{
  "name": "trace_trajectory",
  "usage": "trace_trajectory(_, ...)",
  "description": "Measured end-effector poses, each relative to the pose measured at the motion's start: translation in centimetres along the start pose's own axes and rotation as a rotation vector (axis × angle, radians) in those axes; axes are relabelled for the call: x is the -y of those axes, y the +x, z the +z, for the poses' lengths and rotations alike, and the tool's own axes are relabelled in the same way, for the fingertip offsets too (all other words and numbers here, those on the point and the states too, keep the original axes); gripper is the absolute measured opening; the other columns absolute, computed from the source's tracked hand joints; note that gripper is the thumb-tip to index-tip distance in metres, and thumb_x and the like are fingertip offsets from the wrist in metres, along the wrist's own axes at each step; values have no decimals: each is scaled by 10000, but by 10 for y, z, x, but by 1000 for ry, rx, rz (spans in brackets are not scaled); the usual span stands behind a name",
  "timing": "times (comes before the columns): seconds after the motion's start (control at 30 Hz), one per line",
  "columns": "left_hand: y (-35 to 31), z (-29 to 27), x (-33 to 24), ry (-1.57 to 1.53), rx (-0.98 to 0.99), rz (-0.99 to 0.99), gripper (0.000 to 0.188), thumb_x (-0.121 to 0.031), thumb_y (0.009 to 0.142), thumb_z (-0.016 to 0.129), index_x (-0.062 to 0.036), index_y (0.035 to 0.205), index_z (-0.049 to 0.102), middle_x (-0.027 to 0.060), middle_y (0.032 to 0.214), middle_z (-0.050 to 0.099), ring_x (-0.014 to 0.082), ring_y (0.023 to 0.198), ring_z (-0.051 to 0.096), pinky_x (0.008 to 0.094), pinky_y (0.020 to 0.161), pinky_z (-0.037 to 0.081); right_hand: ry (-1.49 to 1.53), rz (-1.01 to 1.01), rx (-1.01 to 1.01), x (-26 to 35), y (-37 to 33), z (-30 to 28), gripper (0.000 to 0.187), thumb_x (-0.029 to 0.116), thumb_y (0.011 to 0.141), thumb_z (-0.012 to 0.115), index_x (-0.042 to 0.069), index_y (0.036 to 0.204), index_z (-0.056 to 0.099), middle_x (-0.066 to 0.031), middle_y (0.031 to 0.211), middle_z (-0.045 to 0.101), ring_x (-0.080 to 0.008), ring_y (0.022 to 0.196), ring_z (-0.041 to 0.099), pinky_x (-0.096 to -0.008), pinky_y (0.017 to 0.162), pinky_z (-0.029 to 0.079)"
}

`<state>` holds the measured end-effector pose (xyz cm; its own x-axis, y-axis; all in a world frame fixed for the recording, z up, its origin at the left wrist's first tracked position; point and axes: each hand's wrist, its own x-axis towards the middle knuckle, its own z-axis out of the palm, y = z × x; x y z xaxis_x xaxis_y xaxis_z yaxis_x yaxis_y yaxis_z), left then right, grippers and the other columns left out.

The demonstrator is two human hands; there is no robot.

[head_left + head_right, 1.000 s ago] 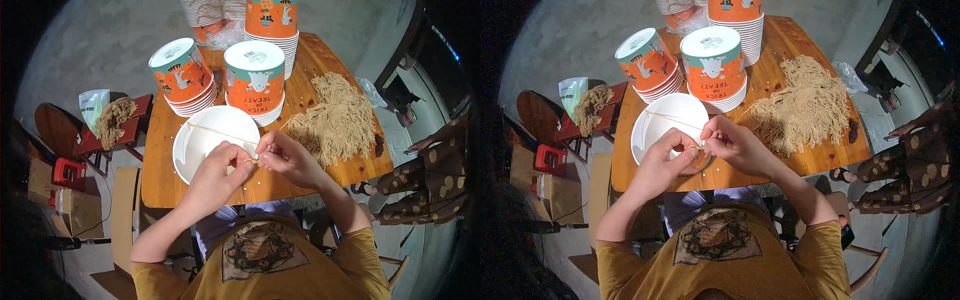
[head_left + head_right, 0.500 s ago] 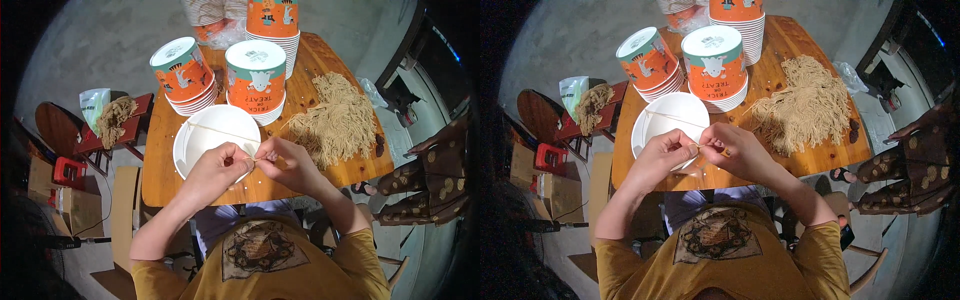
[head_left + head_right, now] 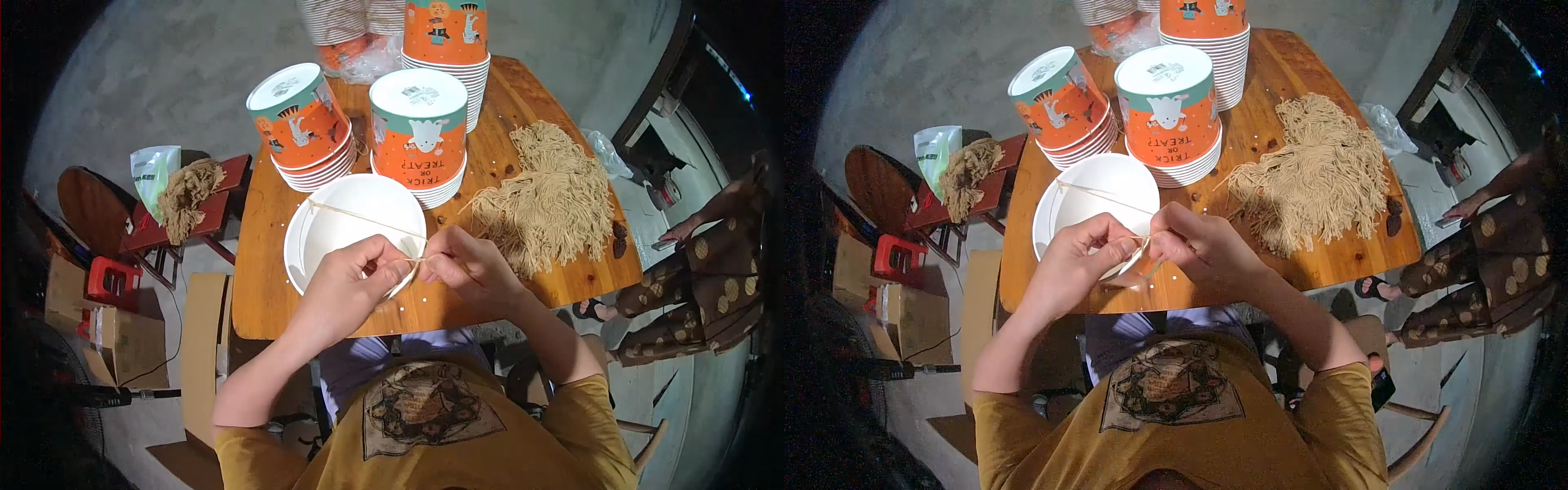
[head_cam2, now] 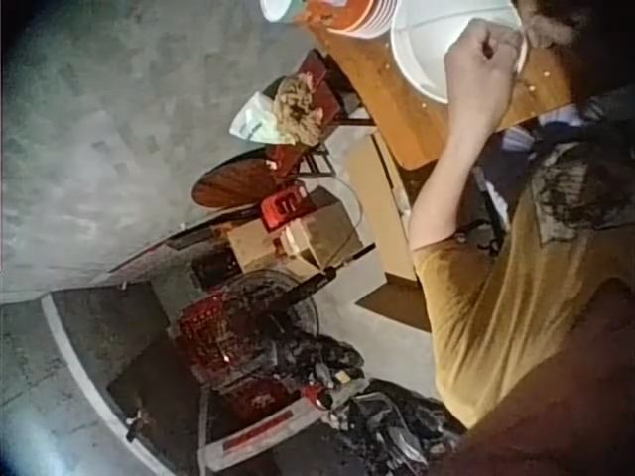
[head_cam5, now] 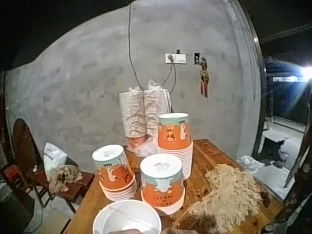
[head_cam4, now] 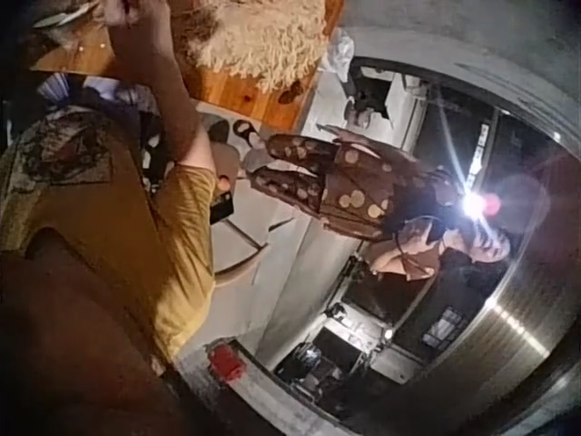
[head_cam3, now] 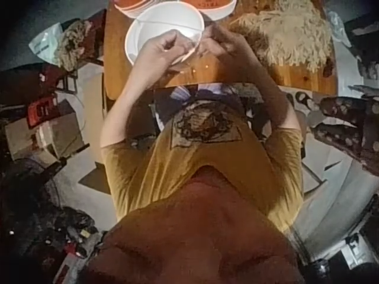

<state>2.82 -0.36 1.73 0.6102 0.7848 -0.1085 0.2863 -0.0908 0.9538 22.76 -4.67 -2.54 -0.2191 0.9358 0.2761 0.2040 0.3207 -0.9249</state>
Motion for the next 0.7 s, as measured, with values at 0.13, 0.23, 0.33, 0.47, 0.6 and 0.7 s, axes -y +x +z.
trace_trajectory(0.13, 0, 0, 7, -76, -2, 6, 135, -110, 926, 571, 12, 872, 594, 11, 762, 578, 65, 685, 525, 237, 592, 498, -25, -13, 23, 4, -1, -2, 98, 133, 926, 466, 42, 917, 502, -81, 776, 599, -182, 749, 608, -317, 701, 479)
trace_trajectory(0.23, -2, 0, 7, -22, -9, 41, 134, -101, 925, 573, 13, 855, 582, 10, 750, 565, 63, 686, 519, 234, 586, 495, -66, 48, 55, 4, -1, -4, 92, 127, 917, 469, 43, 903, 505, -84, 764, 577, -185, 730, 593, -322, 689, 473)
trace_trajectory(0.33, -5, 0, 6, 38, -42, 95, 151, -111, 915, 586, 15, 834, 566, 38, 736, 569, 96, 660, 534, 266, 583, 477, -102, -29, 36, -2, -1, -4, 92, 138, 909, 483, 49, 904, 504, -86, 749, 555, -189, 719, 585, -324, 670, 467)
trace_trajectory(0.47, -7, -2, 6, 368, -115, 253, 157, -116, 874, 607, 5, 799, 543, 124, 760, 561, 276, 686, 549, 371, 640, 432, -276, -47, -17, 10, 1, 1, 131, 135, 819, 622, 76, 901, 538, -69, 722, 506, -226, 653, 549, -338, 634, 462)
trace_trajectory(0.6, -9, 2, 6, 642, -219, 449, 122, -117, 857, 613, -10, 817, 567, 143, 785, 575, 324, 751, 556, 403, 666, 437, -680, -576, -86, -1, 12, -1, 227, 109, 750, 697, 84, 911, 539, -29, 782, 504, -209, 721, 566, -309, 646, 485)
trace_trajectory(0.7, -17, 4, 8, 762, -306, 499, 115, -133, 857, 618, -26, 842, 579, 143, 750, 591, 332, 723, 570, 425, 620, 436, -810, -669, -68, 12, 12, 2, 219, 75, 732, 681, 84, 891, 531, -29, 810, 532, -231, 741, 573, -335, 659, 495)
